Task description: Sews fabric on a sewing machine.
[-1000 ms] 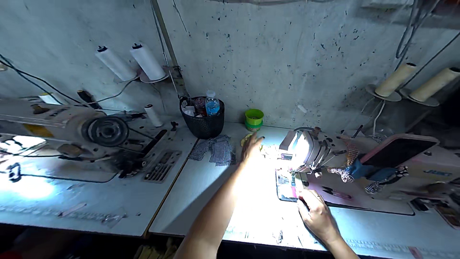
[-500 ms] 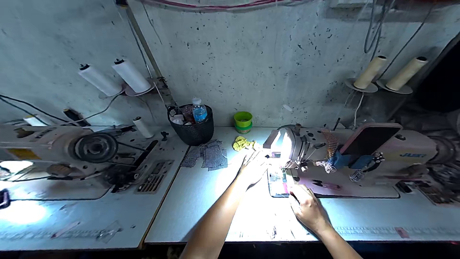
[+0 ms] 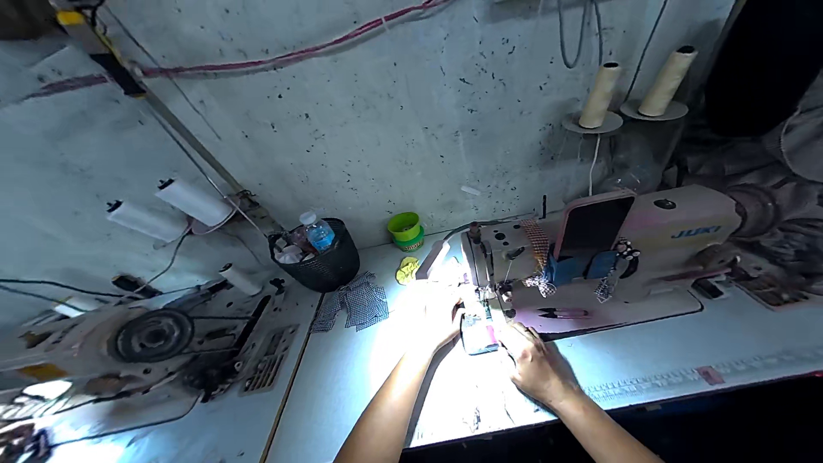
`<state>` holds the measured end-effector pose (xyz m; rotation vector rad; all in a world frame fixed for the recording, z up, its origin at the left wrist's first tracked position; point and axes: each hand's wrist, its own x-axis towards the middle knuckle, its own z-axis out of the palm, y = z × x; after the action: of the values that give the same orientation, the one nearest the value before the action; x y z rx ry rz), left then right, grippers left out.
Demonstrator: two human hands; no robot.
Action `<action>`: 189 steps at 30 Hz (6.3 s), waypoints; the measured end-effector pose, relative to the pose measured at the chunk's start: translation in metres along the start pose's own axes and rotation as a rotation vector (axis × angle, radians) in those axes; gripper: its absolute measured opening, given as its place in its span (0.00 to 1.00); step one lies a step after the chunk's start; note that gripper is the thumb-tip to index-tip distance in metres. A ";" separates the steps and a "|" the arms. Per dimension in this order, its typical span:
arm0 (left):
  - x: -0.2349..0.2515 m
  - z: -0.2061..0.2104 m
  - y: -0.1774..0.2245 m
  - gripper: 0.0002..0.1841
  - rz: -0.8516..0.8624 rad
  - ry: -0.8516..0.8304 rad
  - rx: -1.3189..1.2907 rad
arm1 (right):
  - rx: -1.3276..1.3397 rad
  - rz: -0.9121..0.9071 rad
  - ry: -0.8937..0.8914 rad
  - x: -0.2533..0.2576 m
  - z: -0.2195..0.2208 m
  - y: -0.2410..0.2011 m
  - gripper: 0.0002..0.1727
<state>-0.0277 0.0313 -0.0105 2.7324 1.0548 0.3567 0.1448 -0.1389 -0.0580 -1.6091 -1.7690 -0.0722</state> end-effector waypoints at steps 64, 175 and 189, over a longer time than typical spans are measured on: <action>-0.031 -0.004 0.000 0.18 -0.113 0.343 -0.333 | -0.324 0.493 -0.056 0.020 -0.042 0.002 0.25; -0.197 -0.041 0.227 0.02 0.140 0.656 -1.120 | 1.038 0.036 0.435 -0.111 -0.133 -0.141 0.15; -0.201 -0.051 0.230 0.05 0.196 0.602 -1.212 | 1.012 0.098 0.439 -0.106 -0.141 -0.144 0.03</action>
<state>-0.0410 -0.2681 0.0672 1.6099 0.3694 1.3599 0.0786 -0.3290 0.0477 -0.8339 -1.0754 0.4217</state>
